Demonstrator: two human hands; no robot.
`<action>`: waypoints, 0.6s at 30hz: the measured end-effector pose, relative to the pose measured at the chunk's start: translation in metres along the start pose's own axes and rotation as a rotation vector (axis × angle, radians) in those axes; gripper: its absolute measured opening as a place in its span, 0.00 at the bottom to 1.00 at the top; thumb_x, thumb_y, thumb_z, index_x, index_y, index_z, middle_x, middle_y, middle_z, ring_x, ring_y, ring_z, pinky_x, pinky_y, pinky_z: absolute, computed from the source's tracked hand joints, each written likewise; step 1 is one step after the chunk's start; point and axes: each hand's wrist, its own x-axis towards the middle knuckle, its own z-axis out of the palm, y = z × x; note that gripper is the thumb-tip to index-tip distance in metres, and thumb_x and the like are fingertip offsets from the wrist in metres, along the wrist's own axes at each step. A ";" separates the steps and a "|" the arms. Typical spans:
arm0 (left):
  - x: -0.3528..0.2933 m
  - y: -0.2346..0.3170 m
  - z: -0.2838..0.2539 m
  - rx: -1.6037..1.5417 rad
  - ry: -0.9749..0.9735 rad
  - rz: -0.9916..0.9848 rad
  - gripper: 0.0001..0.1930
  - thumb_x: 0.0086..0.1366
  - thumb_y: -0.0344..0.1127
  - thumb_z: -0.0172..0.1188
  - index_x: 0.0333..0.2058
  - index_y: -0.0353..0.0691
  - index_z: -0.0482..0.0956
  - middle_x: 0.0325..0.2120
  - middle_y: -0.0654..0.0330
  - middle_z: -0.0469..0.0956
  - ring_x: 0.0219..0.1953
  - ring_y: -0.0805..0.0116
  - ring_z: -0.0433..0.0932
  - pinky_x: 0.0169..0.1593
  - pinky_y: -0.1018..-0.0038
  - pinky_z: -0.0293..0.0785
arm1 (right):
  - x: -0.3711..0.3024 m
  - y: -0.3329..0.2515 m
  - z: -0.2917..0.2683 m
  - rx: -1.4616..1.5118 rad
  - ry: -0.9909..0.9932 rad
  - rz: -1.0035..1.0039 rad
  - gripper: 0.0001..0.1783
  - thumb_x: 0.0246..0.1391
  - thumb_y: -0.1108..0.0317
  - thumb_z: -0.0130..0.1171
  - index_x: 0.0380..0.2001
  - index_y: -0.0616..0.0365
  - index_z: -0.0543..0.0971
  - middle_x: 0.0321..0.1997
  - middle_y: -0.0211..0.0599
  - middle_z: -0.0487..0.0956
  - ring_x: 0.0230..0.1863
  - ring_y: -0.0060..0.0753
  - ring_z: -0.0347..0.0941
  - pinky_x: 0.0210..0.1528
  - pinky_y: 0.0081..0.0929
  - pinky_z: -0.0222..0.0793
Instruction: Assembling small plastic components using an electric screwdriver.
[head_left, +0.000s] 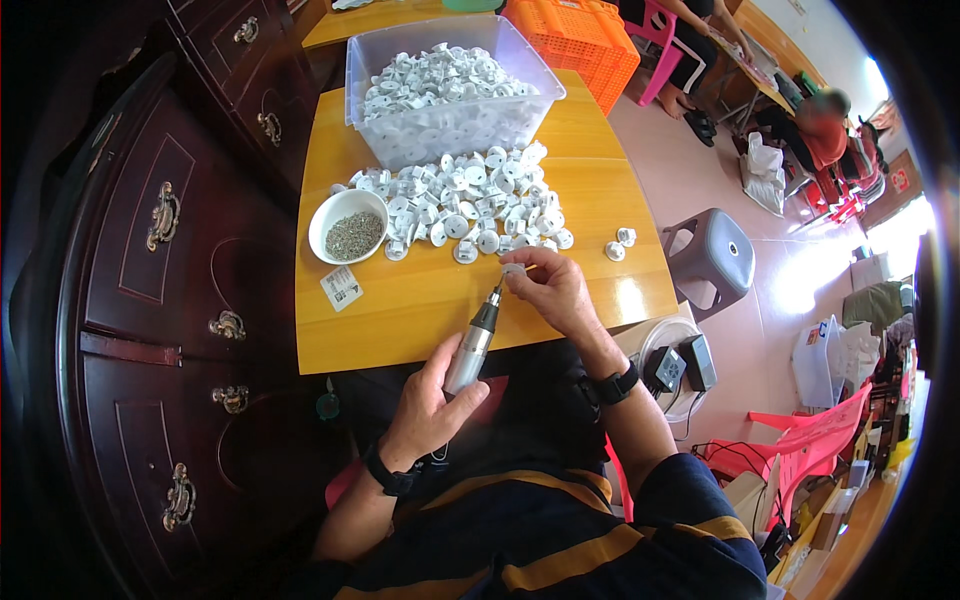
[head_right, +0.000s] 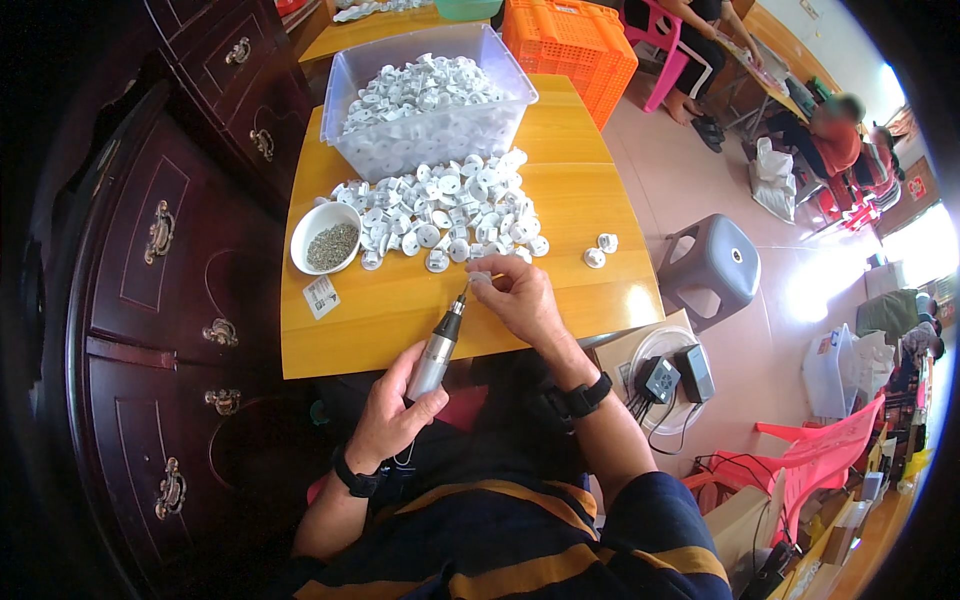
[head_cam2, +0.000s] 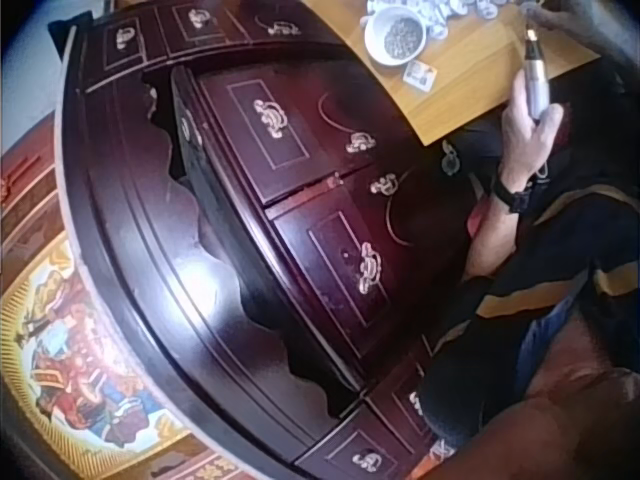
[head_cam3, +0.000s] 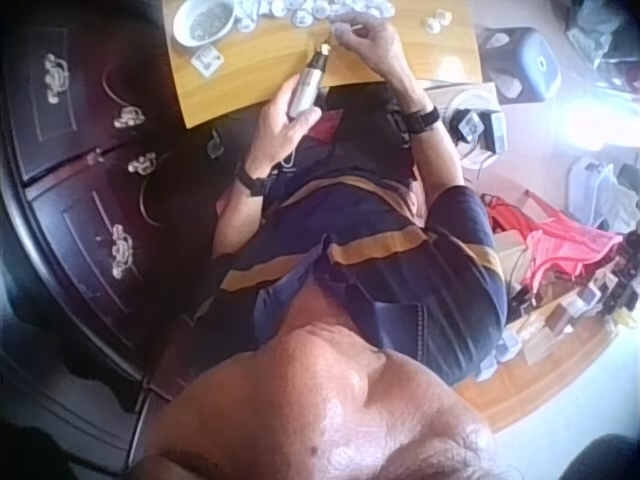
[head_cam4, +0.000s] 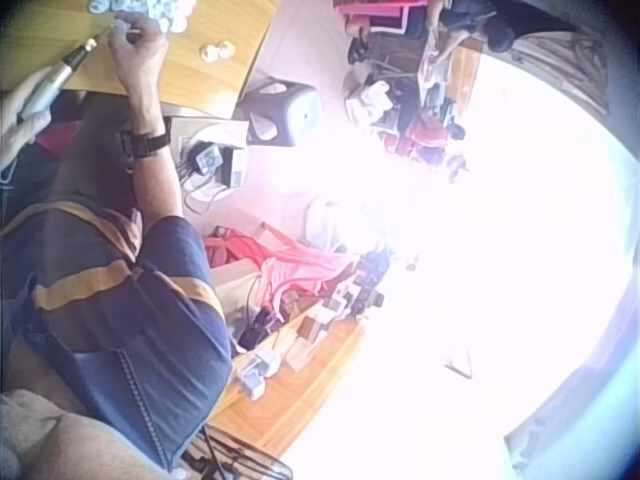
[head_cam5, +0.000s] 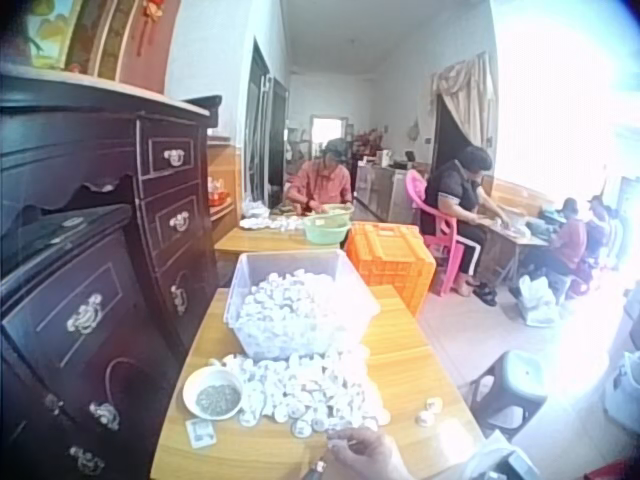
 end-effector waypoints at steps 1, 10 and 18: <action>0.000 0.000 0.000 0.000 0.001 0.000 0.34 0.66 0.41 0.65 0.65 0.31 0.64 0.47 0.44 0.81 0.50 0.55 0.82 0.55 0.66 0.75 | -0.001 -0.002 0.000 -0.020 0.001 0.002 0.13 0.58 0.67 0.68 0.46 0.55 0.85 0.27 0.28 0.84 0.28 0.12 0.75 0.31 0.18 0.72; 0.000 0.001 -0.001 -0.016 -0.010 -0.008 0.33 0.67 0.41 0.65 0.65 0.32 0.65 0.47 0.45 0.81 0.50 0.56 0.82 0.55 0.66 0.75 | -0.003 -0.011 0.002 -0.130 0.038 -0.067 0.11 0.56 0.70 0.68 0.43 0.56 0.86 0.28 0.30 0.82 0.26 0.14 0.73 0.29 0.20 0.70; 0.000 0.002 -0.003 -0.062 -0.045 -0.094 0.32 0.69 0.40 0.63 0.66 0.33 0.63 0.38 0.53 0.80 0.32 0.68 0.81 0.40 0.71 0.78 | -0.002 -0.009 0.004 -0.268 0.066 -0.287 0.09 0.53 0.75 0.67 0.40 0.58 0.86 0.29 0.34 0.77 0.26 0.24 0.73 0.30 0.24 0.70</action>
